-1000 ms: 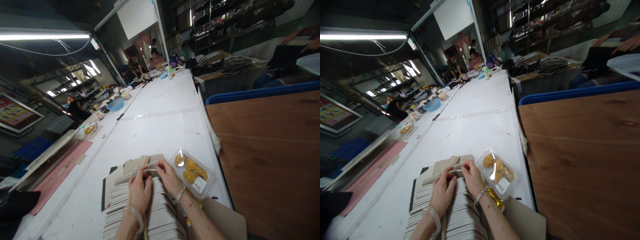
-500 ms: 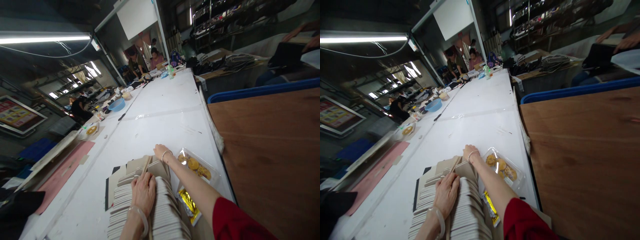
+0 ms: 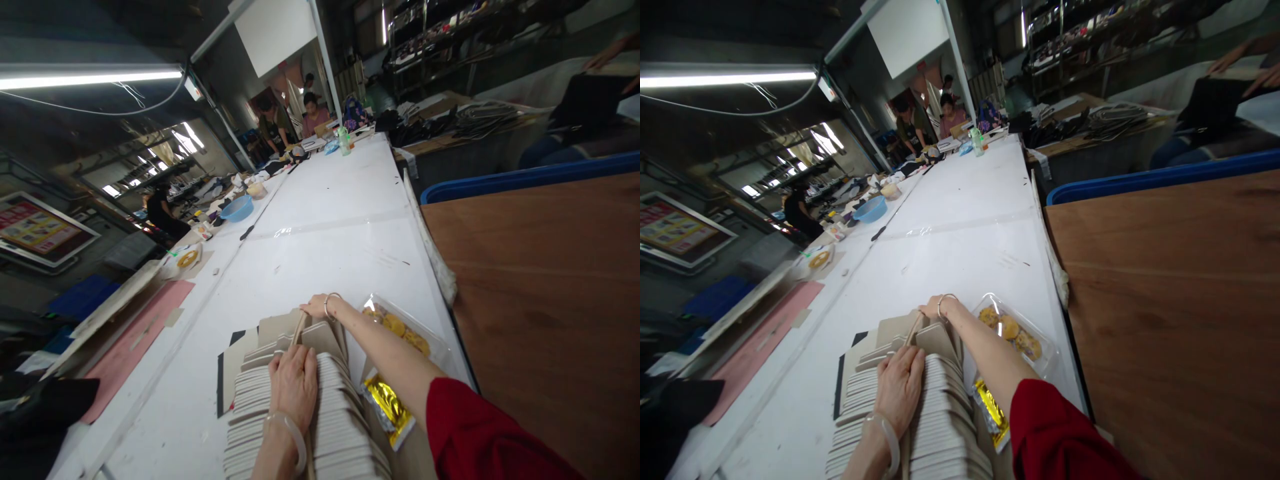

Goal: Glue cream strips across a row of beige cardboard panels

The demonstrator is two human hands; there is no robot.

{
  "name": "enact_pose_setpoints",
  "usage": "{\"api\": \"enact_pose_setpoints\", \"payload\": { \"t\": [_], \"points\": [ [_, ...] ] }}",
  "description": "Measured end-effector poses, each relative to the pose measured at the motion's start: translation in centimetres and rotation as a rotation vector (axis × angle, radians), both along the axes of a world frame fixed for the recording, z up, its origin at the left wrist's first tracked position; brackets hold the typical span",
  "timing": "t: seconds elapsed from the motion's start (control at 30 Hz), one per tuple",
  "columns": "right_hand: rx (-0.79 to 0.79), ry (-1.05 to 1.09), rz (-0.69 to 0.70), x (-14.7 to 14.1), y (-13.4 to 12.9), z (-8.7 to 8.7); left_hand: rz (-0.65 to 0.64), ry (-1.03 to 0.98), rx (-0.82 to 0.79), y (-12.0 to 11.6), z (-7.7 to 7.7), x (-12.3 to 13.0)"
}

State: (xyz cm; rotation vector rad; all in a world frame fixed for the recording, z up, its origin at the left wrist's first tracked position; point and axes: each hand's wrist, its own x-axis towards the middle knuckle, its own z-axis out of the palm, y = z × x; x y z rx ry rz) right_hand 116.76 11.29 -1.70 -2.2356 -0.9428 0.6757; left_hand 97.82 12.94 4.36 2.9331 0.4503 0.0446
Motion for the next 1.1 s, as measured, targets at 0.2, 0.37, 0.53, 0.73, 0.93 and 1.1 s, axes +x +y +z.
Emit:
{"api": "enact_pose_setpoints", "payload": {
  "t": [0.2,0.37,0.53,0.73,0.93,1.1],
  "points": [
    [0.206,0.054,0.106,-1.3,-2.6,2.0,0.053,-0.039,-0.054,0.0,-0.2,-0.3],
    [0.4,0.046,0.111,-4.3,-4.6,2.9,0.123,-0.133,-0.22,0.1,-0.2,-0.9],
    [0.471,0.067,0.085,-4.9,-5.9,2.5,0.109,-0.115,-0.215,0.0,-0.3,-1.6],
    [0.511,0.119,0.179,-4.6,-6.5,2.2,0.034,-0.095,-0.091,0.0,-0.9,-1.6],
    [0.542,0.17,0.194,-4.3,-6.6,2.0,-0.012,-0.074,-0.021,0.3,-1.1,-1.8],
    [0.51,0.203,0.185,-4.0,-6.5,1.6,-0.042,-0.074,-0.039,0.2,-0.6,-2.1]
  ]
}}
